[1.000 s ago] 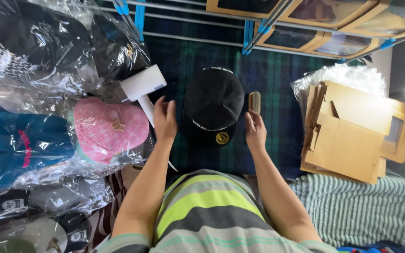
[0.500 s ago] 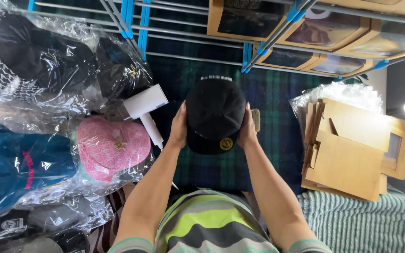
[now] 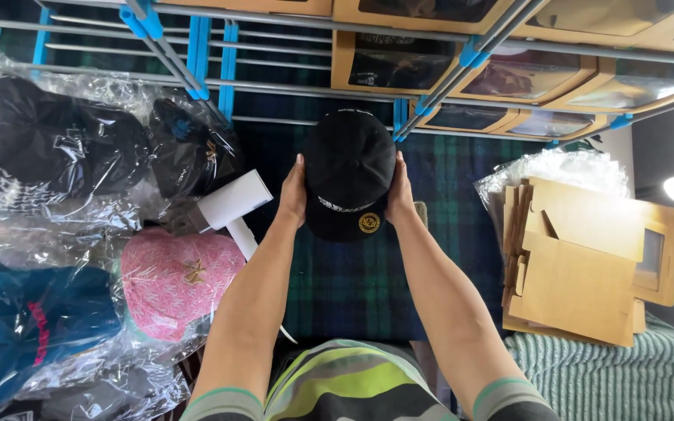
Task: The person cleans a cap using a brush and a hair dryer, then folds a cardboard box and places the cap inside before putting the box on a shelf.
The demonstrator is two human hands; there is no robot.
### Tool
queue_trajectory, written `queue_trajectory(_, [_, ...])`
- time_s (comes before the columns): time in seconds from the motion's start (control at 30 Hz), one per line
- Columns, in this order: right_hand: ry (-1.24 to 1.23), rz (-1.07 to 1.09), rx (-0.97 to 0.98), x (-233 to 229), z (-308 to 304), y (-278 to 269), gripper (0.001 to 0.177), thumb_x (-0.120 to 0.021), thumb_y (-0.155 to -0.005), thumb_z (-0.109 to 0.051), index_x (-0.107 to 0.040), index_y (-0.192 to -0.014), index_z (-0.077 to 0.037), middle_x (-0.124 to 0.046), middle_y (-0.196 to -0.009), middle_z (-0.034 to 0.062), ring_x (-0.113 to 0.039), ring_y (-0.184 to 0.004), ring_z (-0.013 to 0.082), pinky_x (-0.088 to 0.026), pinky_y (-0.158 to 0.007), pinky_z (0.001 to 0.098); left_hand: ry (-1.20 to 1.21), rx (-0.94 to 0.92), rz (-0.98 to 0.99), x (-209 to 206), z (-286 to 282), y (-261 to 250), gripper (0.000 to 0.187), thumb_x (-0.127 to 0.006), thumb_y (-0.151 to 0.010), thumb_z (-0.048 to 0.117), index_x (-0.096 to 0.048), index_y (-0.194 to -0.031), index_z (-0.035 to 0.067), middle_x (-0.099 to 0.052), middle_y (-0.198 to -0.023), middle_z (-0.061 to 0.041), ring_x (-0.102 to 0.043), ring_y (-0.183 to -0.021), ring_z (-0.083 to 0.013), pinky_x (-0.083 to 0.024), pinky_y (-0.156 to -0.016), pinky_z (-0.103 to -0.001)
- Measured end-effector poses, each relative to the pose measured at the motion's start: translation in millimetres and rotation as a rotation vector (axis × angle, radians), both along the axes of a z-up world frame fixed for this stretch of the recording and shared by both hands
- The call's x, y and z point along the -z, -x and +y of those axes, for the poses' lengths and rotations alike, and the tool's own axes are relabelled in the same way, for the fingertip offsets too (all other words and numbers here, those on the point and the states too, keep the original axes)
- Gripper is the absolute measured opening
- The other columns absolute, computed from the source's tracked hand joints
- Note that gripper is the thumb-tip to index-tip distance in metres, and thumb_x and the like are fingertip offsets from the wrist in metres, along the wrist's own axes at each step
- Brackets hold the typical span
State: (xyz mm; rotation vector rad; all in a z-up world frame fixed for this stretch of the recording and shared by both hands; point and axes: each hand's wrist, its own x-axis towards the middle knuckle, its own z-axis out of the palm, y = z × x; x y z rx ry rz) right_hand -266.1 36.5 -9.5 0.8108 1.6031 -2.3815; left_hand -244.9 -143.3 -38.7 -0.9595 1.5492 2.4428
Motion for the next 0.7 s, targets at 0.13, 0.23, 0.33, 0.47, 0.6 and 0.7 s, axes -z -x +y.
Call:
queue_trajectory(0.13, [0.025, -0.013, 0.031, 14, 4, 6, 0.071, -0.067, -0.091, -0.055, -0.052, -0.15, -0.019, -0.051, -0.152, 0.0165, -0.052, -0.137, 0.038, -0.045, -0.113, 0.0567, 0.03, 0.027, -0.012, 9, -2, 10, 0.08, -0.059, -0.094, 0.07, -0.049, -0.152, 0.017, -0.047, -0.153, -0.024, -0.045, -0.142, -0.0421, -0.044, -0.114, -0.056])
queue_trajectory(0.23, [-0.014, -0.011, 0.016, 27, 11, 10, 0.067, -0.065, -0.093, -0.055, -0.054, -0.148, -0.019, -0.05, -0.154, 0.0168, -0.051, -0.139, 0.0356, -0.042, -0.116, 0.0533, 0.02, 0.018, -0.023, 18, -1, 12, 0.078, -0.06, -0.093, 0.071, -0.052, -0.15, 0.018, -0.051, -0.149, -0.024, -0.05, -0.138, -0.0412, -0.047, -0.112, -0.054])
queue_trajectory(0.33, [-0.048, 0.005, 0.008, 40, 14, 16, 0.066, -0.065, -0.093, -0.056, -0.055, -0.147, -0.02, -0.051, -0.153, 0.0178, -0.05, -0.14, 0.0355, -0.04, -0.118, 0.0518, -0.005, -0.012, 0.024, 20, 0, 9, 0.074, -0.062, -0.094, 0.066, -0.055, -0.146, 0.013, -0.052, -0.147, -0.027, -0.051, -0.137, -0.043, -0.047, -0.112, -0.056])
queue_trajectory(0.47, [-0.332, 0.171, -0.017, 61, 44, 11, 0.057, -0.056, -0.1, -0.048, -0.066, -0.134, -0.003, -0.058, -0.141, 0.0251, -0.049, -0.139, 0.0358, -0.035, -0.121, 0.0486, 0.895, 0.077, 0.33, 115, -25, -8, 0.046, -0.054, -0.104, 0.035, -0.058, -0.137, 0.003, -0.056, -0.137, -0.028, -0.056, -0.127, -0.0433, -0.049, -0.104, -0.053])
queue_trajectory(0.6, [-0.602, 0.233, -0.123, 17, 102, -66, 0.046, -0.068, -0.098, -0.035, -0.067, -0.132, -0.005, -0.067, -0.133, 0.0177, -0.063, -0.124, 0.0347, -0.049, -0.106, 0.048, 1.39, -0.042, 0.666, 42, 0, -71, 0.017, -0.058, -0.11, 0.01, -0.064, -0.123, 0.002, -0.064, -0.104, -0.014, -0.065, -0.092, -0.0341, -0.055, -0.081, -0.041])
queue_trajectory(0.7, [-0.627, 0.053, 0.033, 47, 190, -124, 0.029, -0.074, -0.094, -0.039, -0.077, -0.118, -0.023, -0.079, -0.098, 0.0011, -0.075, -0.091, 0.0172, -0.061, -0.075, 0.0344, 1.208, 0.253, 0.594, 5, 62, -101, 0.012, -0.059, -0.106, 0.013, -0.069, -0.099, 0.015, -0.059, -0.066, 0.006, -0.063, -0.067, -0.0179, -0.054, -0.071, -0.029])
